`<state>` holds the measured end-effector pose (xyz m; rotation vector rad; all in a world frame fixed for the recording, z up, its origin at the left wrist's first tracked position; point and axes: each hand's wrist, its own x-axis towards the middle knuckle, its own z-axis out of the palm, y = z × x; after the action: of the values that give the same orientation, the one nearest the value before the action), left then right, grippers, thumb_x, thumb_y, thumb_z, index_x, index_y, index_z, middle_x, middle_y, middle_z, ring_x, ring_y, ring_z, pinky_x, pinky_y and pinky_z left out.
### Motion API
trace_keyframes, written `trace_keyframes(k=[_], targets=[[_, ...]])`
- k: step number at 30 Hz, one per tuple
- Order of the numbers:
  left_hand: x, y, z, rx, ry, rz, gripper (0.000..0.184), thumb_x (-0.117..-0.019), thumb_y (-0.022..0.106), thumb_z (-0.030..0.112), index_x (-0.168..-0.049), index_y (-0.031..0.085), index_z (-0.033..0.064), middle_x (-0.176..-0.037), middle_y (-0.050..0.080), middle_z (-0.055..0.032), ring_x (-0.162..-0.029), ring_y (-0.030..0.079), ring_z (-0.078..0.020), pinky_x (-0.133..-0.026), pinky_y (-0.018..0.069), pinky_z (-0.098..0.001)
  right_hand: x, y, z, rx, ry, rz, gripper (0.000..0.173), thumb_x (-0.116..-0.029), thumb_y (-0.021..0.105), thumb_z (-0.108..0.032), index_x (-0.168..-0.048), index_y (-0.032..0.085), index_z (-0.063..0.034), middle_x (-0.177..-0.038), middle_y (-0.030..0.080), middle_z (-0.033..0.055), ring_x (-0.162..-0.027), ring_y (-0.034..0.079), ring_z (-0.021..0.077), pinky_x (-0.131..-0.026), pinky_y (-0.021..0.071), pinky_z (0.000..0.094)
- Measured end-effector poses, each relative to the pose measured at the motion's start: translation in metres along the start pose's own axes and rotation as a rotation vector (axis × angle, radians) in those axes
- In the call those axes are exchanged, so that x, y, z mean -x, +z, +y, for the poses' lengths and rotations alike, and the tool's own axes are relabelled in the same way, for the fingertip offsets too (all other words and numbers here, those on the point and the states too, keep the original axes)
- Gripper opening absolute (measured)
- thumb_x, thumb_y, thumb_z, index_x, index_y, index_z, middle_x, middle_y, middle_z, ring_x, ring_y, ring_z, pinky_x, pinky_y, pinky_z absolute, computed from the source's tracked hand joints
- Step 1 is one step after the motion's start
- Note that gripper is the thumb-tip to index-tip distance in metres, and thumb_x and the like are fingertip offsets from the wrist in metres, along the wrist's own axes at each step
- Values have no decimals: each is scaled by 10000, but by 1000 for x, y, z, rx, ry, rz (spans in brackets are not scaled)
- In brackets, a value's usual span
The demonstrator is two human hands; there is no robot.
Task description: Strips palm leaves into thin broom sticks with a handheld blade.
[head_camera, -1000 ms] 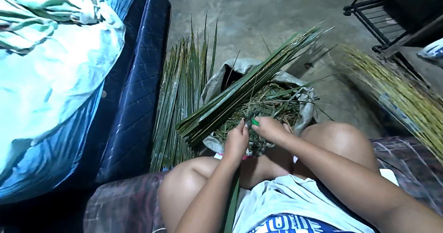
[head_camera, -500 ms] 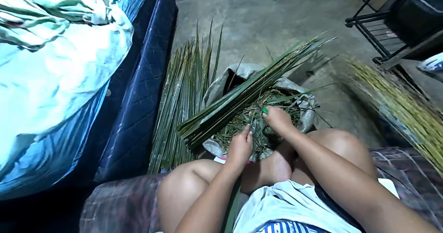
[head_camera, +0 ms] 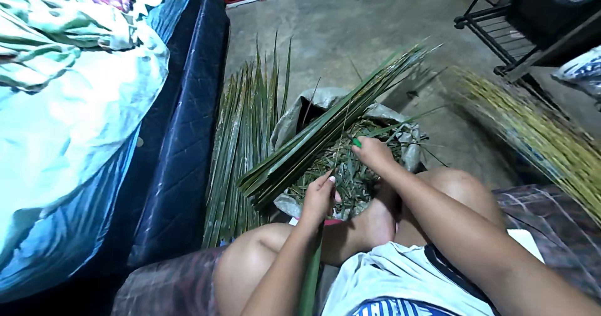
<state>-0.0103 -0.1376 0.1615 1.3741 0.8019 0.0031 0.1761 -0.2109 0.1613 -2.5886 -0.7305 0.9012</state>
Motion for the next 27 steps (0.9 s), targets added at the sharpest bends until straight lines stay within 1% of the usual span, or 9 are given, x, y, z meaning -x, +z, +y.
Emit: trace_keyframes(k=[4,7,9,11,13,19,23,24,27], targets=[[-4,1,-3,-64,1,28,411,-1125,390,182,-1474,510,2,-621,585,-20,-423,447,-54,-411,387,-210,26,14,-6,-116,-141,-157,353,-1088,476,-325,-1180,628,-21,-1031,656,203,-976,650,355,-850,495,566],[-2,2,1,-222,-13,30,419,-1111,437,178,-1504,490,44,-752,633,-49,-496,501,-76,-464,424,-237,33,30,-6,-327,-184,-278,340,-1113,452,-297,-1223,590,-7,-998,608,167,-871,593,274,-808,481,479],[-1,2,4,-308,-34,-10,461,-1104,456,182,-1555,430,91,-837,665,-62,-522,510,-81,-491,434,-247,26,33,-3,-524,-156,-304,291,-1110,455,-249,-1223,595,-20,-881,539,87,-703,503,168,-662,446,355],[1,3,4,-343,-35,-22,469,-1106,448,184,-1566,414,97,-821,670,-56,-506,504,-76,-483,431,-244,19,35,1,-725,-125,-340,248,-1103,466,-243,-1161,613,-52,-739,463,-3,-561,419,84,-531,379,253],[1,5,3,-368,-33,-12,462,-1110,438,186,-1562,420,93,-809,671,-54,-503,504,-78,-486,436,-247,16,34,2,-835,-129,-362,226,-1100,472,-231,-1114,622,-63,-680,434,-41,-511,381,53,-488,343,213],[0,8,2,-414,-59,-32,546,-1069,553,203,-1581,387,114,-887,681,-72,-565,545,-90,-526,458,-259,1,32,3,-796,-62,-161,241,-1111,498,-227,-1215,644,-67,-801,506,14,-600,428,85,-563,390,255],[-1,8,1,-456,-67,1,480,-1104,477,262,-1561,433,122,-865,682,-79,-571,556,-104,-541,472,-274,-4,31,10,-585,-129,-38,314,-1103,528,-265,-1329,635,-75,-1142,685,165,-962,644,259,-869,515,469],[-3,7,0,-463,-58,19,465,-1114,445,271,-1553,446,116,-855,678,-77,-575,549,-108,-552,468,-278,0,32,8,-520,-139,-52,326,-1105,519,-265,-1321,626,-45,-1148,678,197,-1004,650,301,-909,510,511],[-9,1,-4,-499,-53,70,454,-1126,388,276,-1537,473,102,-901,691,-101,-656,594,-149,-648,508,-331,23,36,-1,-235,-173,-220,309,-1087,500,-267,-1205,629,-13,-1025,647,202,-934,633,325,-845,498,534]])
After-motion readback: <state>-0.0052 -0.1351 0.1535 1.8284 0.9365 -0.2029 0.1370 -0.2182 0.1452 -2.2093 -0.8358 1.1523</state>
